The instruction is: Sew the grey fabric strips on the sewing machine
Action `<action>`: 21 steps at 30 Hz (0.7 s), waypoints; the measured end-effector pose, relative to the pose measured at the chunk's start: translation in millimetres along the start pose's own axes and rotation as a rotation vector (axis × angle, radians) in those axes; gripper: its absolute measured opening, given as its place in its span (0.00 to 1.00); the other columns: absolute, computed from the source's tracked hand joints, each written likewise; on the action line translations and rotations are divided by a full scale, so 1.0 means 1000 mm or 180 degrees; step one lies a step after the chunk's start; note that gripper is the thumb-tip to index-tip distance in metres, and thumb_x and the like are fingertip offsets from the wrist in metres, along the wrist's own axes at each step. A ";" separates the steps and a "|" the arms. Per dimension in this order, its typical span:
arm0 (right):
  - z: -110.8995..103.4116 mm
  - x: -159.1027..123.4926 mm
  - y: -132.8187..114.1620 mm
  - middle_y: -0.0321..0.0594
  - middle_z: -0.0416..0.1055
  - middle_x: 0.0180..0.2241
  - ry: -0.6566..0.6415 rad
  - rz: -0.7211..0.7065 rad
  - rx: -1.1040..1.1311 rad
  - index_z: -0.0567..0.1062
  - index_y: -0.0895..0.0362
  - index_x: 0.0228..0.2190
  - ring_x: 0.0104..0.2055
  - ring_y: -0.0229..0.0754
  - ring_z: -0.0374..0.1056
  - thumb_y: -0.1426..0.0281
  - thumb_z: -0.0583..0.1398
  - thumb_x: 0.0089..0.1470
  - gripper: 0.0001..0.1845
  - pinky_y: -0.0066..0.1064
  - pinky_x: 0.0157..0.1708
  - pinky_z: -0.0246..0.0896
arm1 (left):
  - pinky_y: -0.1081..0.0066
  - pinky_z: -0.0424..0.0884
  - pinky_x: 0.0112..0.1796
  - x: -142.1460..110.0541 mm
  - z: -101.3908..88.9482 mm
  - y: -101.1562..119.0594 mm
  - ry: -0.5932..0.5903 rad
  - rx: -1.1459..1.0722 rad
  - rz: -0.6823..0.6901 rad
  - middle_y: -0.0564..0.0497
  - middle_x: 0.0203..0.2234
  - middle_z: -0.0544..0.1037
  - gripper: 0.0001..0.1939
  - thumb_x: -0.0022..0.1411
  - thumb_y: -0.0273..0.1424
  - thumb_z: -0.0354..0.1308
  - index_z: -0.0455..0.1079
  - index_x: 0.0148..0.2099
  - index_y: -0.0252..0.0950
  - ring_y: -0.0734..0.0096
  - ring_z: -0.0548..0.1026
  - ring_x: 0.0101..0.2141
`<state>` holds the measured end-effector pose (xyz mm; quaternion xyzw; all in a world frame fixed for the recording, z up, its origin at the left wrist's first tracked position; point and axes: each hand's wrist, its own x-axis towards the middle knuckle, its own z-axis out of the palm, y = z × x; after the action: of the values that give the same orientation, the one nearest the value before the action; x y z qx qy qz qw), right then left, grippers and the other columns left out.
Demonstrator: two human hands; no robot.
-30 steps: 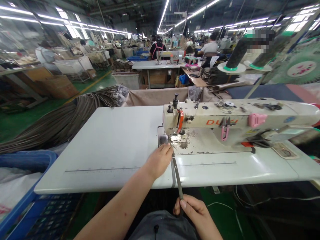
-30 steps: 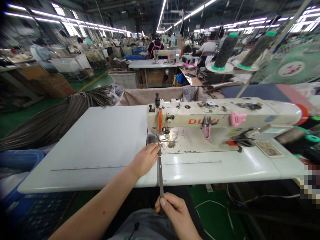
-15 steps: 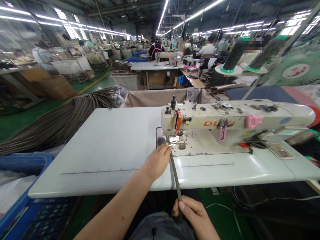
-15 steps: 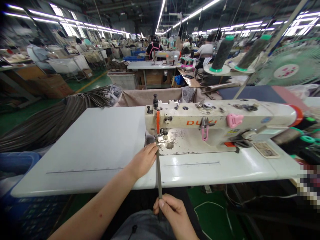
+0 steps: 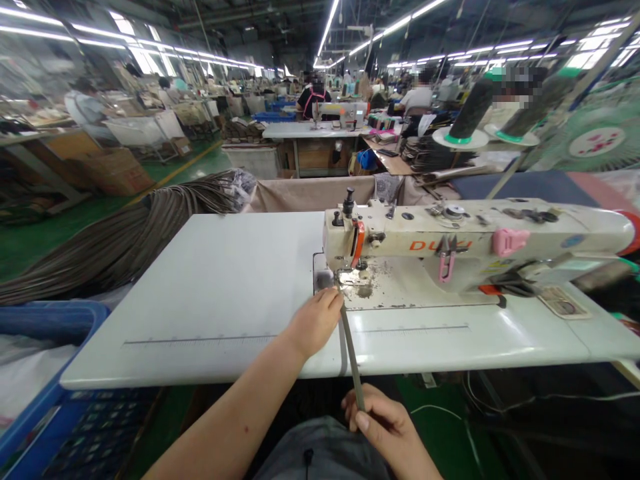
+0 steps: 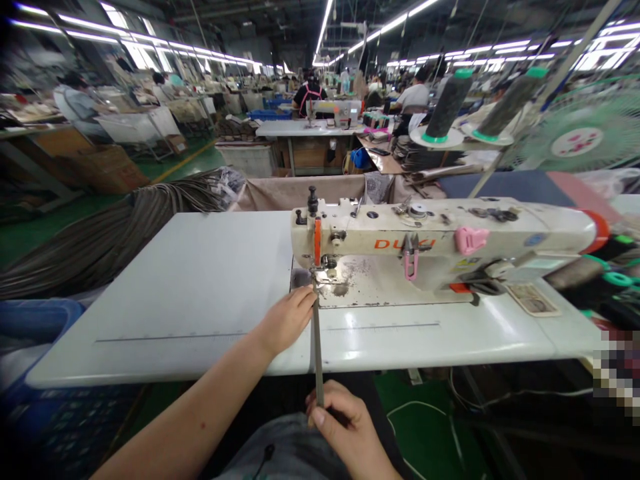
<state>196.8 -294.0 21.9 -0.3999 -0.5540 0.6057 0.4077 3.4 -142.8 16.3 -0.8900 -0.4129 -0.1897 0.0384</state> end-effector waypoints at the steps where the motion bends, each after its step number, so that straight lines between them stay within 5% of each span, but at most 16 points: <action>1: 0.000 0.001 0.000 0.43 0.76 0.36 0.0086 -0.0052 -0.0047 0.81 0.53 0.28 0.43 0.51 0.74 0.56 0.66 0.61 0.16 0.38 0.46 0.67 | 0.61 0.69 0.63 0.000 0.000 0.000 0.0017 -0.0012 -0.0009 0.41 0.52 0.75 0.12 0.72 0.25 0.54 0.68 0.56 0.30 0.57 0.73 0.58; 4: 0.003 0.002 -0.004 0.44 0.77 0.39 0.0374 0.0036 -0.0212 0.83 0.52 0.33 0.45 0.51 0.74 0.58 0.69 0.59 0.10 0.38 0.48 0.68 | 0.60 0.70 0.62 0.001 -0.002 0.000 0.0053 -0.0030 -0.0047 0.40 0.54 0.74 0.11 0.72 0.24 0.53 0.68 0.54 0.32 0.57 0.74 0.57; 8: 0.007 -0.002 -0.009 0.43 0.81 0.34 0.0410 0.0525 0.0195 0.82 0.54 0.44 0.36 0.47 0.75 0.55 0.66 0.62 0.17 0.38 0.40 0.70 | 0.58 0.71 0.61 0.001 -0.006 0.000 -0.0033 -0.0143 -0.0135 0.38 0.55 0.74 0.10 0.72 0.25 0.52 0.69 0.52 0.32 0.57 0.74 0.57; 21: 0.012 -0.016 -0.020 0.41 0.77 0.29 0.0238 0.0716 0.0325 0.82 0.56 0.30 0.36 0.47 0.73 0.54 0.65 0.63 0.18 0.36 0.42 0.70 | 0.57 0.71 0.61 0.000 -0.006 0.000 -0.0088 -0.0193 -0.0133 0.38 0.55 0.74 0.10 0.73 0.25 0.51 0.69 0.53 0.31 0.56 0.74 0.58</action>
<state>191.6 -311.9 43.0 -0.4607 -0.4585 0.6597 0.3774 1.3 -144.0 21.4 -0.8845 -0.4259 -0.1905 0.0017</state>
